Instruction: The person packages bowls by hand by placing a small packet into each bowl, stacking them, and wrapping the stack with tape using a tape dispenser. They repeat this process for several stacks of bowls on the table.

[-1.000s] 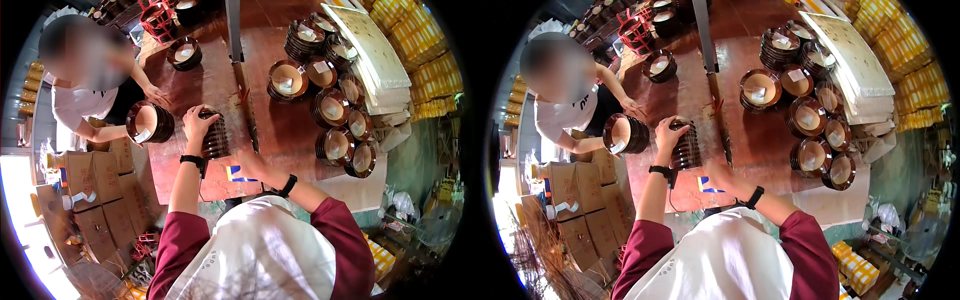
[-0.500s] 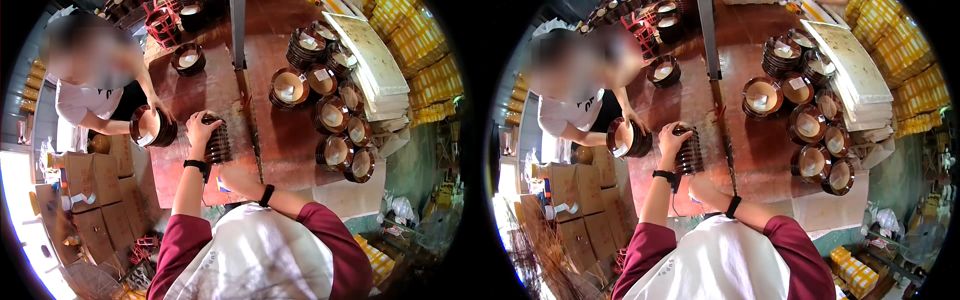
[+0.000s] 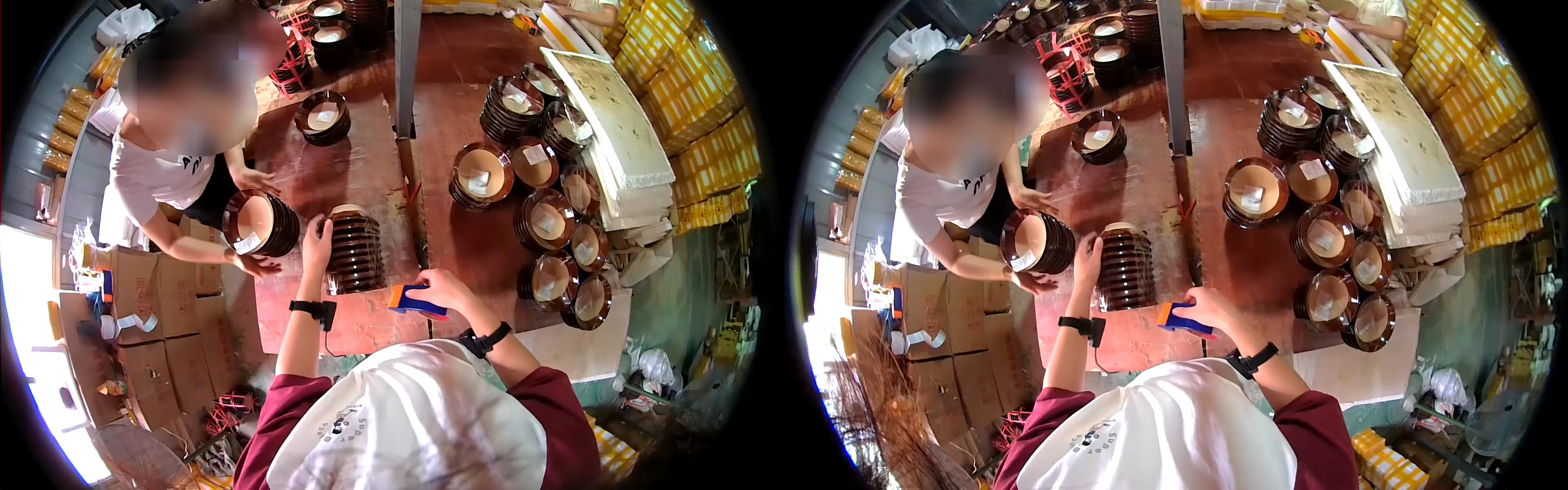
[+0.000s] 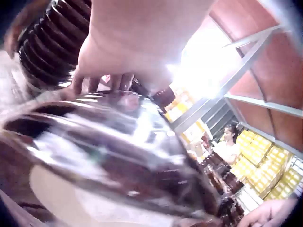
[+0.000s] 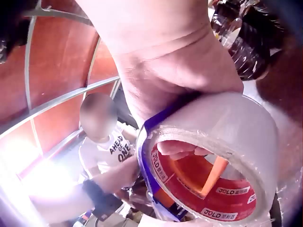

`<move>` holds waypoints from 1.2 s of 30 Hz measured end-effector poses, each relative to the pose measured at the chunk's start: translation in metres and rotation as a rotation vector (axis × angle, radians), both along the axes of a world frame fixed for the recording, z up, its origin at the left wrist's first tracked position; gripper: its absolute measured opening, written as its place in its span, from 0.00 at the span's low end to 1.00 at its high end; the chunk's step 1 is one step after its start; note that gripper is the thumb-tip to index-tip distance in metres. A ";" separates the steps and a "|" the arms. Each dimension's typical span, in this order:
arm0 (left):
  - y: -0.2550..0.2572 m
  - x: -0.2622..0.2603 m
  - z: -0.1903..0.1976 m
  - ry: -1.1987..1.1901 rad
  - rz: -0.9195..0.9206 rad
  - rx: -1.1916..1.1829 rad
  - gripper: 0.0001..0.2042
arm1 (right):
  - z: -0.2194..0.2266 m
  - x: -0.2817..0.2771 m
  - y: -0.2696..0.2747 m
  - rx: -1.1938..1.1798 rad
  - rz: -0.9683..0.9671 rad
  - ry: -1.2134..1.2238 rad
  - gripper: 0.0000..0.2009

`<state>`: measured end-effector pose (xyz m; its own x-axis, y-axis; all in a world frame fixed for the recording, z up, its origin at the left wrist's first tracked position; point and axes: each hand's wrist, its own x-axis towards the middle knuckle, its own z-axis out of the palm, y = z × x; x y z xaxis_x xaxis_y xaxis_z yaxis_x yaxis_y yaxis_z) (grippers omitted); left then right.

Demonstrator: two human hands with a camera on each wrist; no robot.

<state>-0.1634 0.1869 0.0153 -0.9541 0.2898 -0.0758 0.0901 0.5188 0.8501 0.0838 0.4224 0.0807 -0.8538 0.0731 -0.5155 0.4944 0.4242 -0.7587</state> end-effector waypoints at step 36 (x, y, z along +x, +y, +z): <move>0.050 0.027 0.008 0.100 -0.011 0.192 0.12 | -0.032 0.020 -0.004 -0.018 -0.272 -0.203 0.22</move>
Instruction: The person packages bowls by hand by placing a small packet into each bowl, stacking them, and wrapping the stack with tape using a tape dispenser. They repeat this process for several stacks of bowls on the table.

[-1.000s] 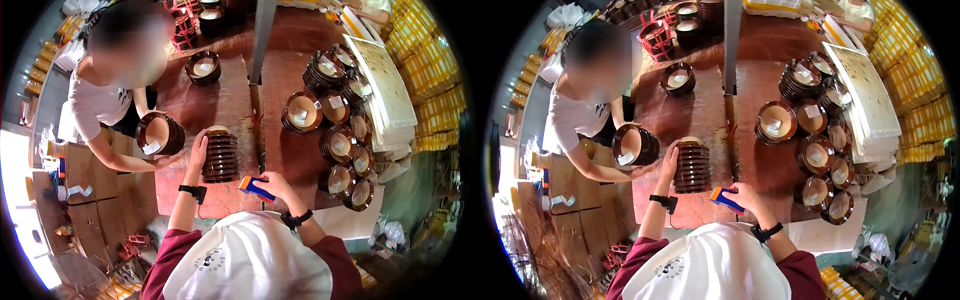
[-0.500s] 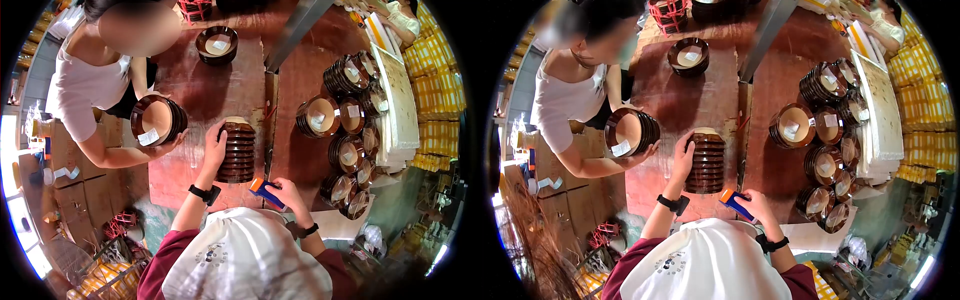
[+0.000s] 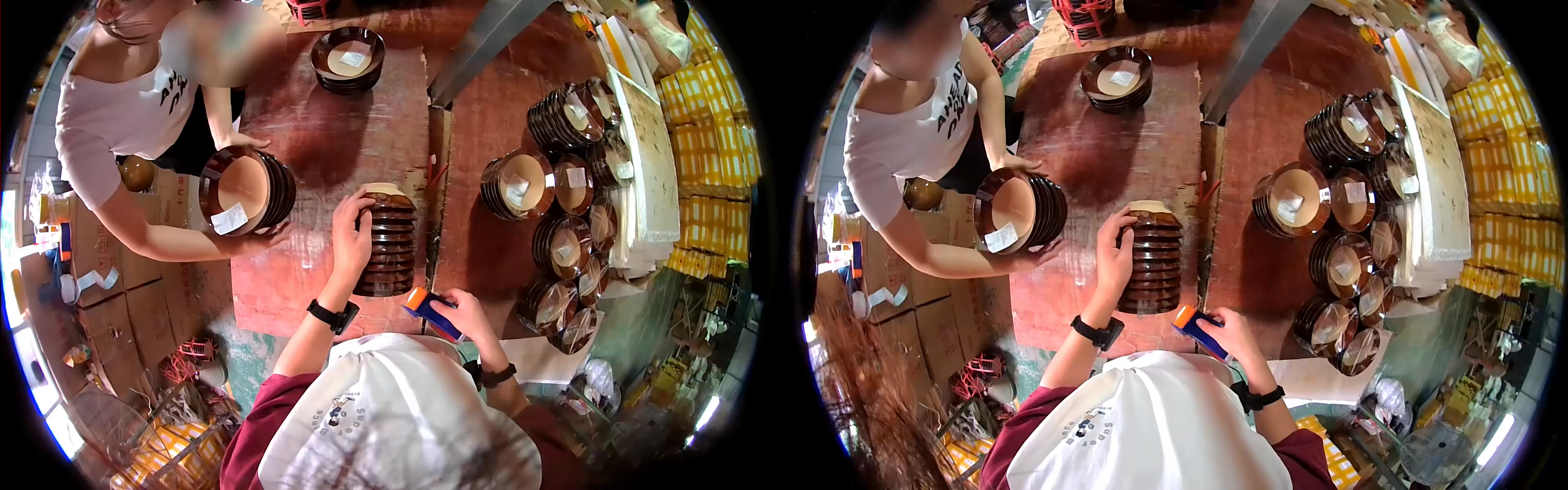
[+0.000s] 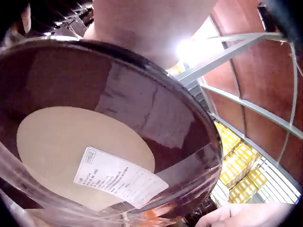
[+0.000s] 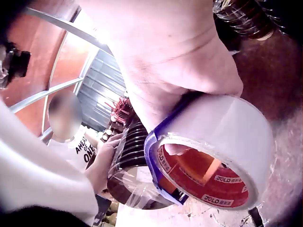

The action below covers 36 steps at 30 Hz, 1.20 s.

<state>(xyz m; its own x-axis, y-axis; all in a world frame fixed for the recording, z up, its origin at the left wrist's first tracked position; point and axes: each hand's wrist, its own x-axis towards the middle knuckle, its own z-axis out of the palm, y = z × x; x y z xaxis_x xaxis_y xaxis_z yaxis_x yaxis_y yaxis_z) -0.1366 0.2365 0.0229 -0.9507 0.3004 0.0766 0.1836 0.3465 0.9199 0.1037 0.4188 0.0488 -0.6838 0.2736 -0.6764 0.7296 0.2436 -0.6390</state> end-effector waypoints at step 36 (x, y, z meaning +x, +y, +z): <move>0.115 0.072 0.011 0.379 -0.215 -0.723 0.22 | 0.001 0.052 0.036 0.169 -0.218 -0.015 0.20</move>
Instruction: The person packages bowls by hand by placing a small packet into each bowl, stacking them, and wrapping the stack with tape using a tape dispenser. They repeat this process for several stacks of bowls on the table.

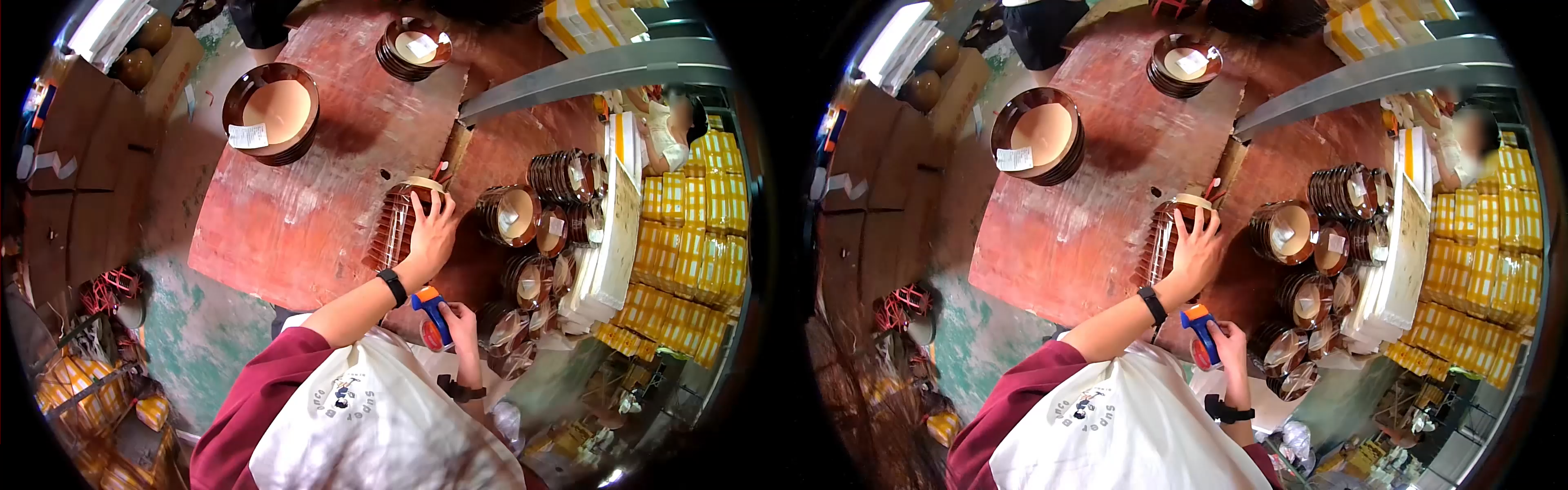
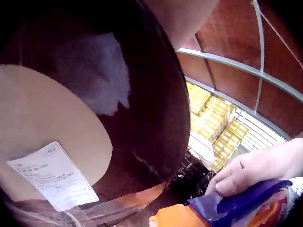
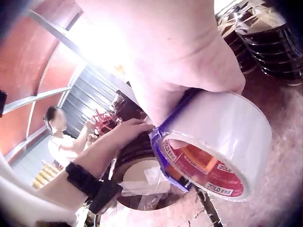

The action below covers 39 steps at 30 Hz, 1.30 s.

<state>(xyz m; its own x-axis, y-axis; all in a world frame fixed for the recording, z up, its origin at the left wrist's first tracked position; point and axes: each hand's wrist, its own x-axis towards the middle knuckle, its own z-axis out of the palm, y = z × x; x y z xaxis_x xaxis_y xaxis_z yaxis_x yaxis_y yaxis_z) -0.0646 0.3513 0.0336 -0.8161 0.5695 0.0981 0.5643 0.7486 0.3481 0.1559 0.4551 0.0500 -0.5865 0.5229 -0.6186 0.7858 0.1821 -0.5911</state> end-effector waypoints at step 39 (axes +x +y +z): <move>-0.183 -0.092 -0.036 -0.760 0.237 0.807 0.21 | -0.012 0.005 -0.010 -0.078 -0.183 0.223 0.20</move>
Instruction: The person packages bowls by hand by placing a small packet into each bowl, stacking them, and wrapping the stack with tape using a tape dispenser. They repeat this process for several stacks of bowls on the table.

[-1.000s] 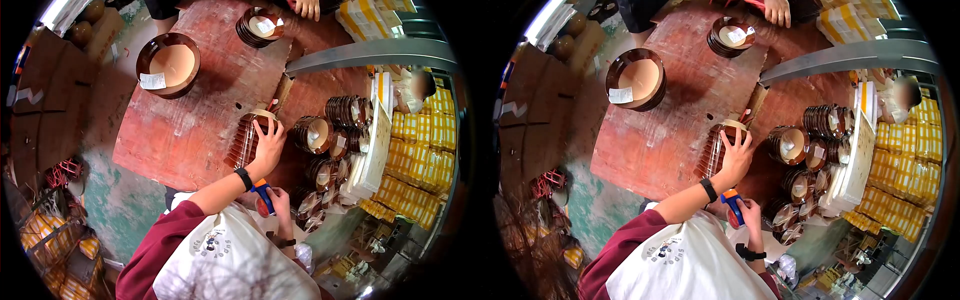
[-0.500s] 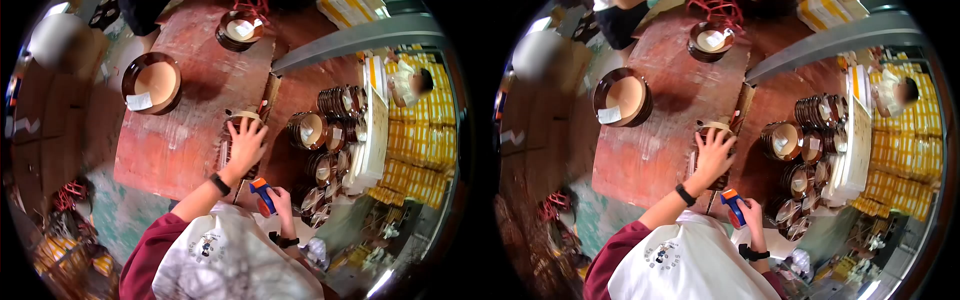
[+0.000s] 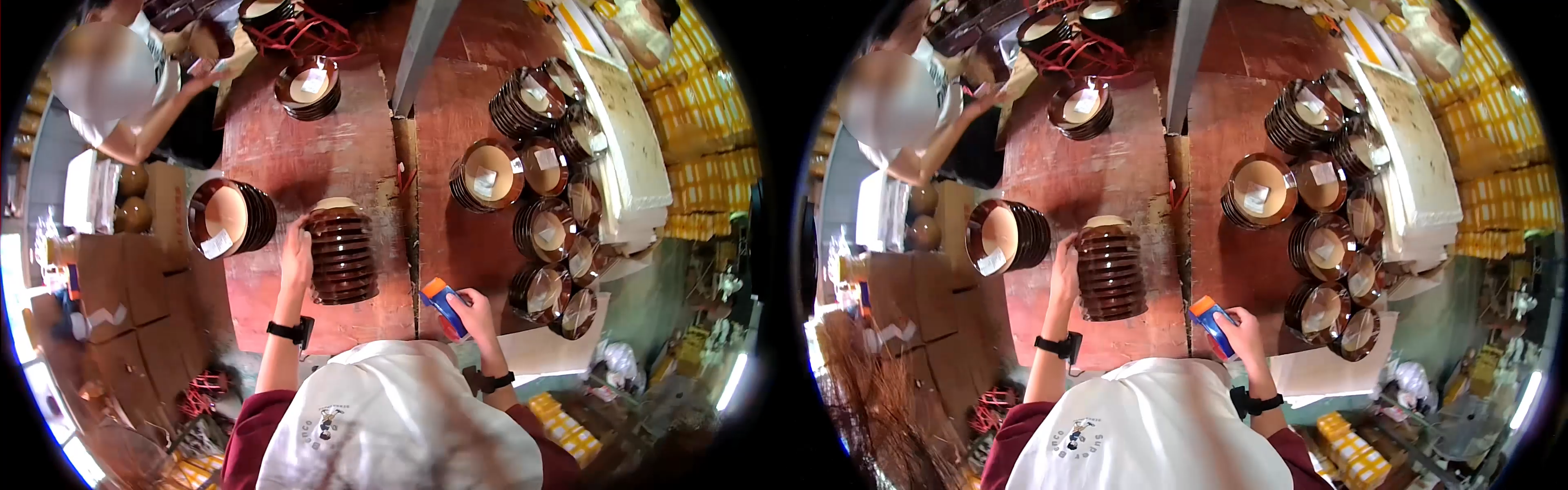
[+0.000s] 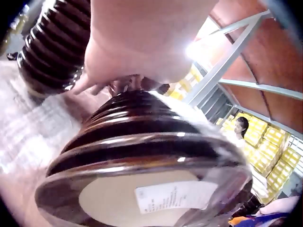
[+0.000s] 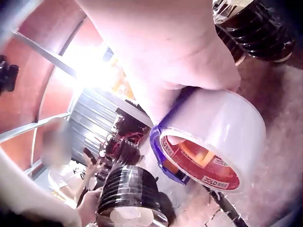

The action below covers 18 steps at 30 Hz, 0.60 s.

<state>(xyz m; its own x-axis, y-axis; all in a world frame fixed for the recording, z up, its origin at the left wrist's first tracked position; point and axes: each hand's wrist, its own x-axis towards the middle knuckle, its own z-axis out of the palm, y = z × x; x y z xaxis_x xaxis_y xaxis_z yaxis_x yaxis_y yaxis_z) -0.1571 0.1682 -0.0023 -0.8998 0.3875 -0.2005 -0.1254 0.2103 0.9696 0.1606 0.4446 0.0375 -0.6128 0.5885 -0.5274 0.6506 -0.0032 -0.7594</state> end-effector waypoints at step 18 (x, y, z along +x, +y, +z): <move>-0.019 -0.013 0.032 -0.135 0.027 -0.263 0.38 | -0.082 -0.197 0.002 -0.838 1.004 0.014 0.57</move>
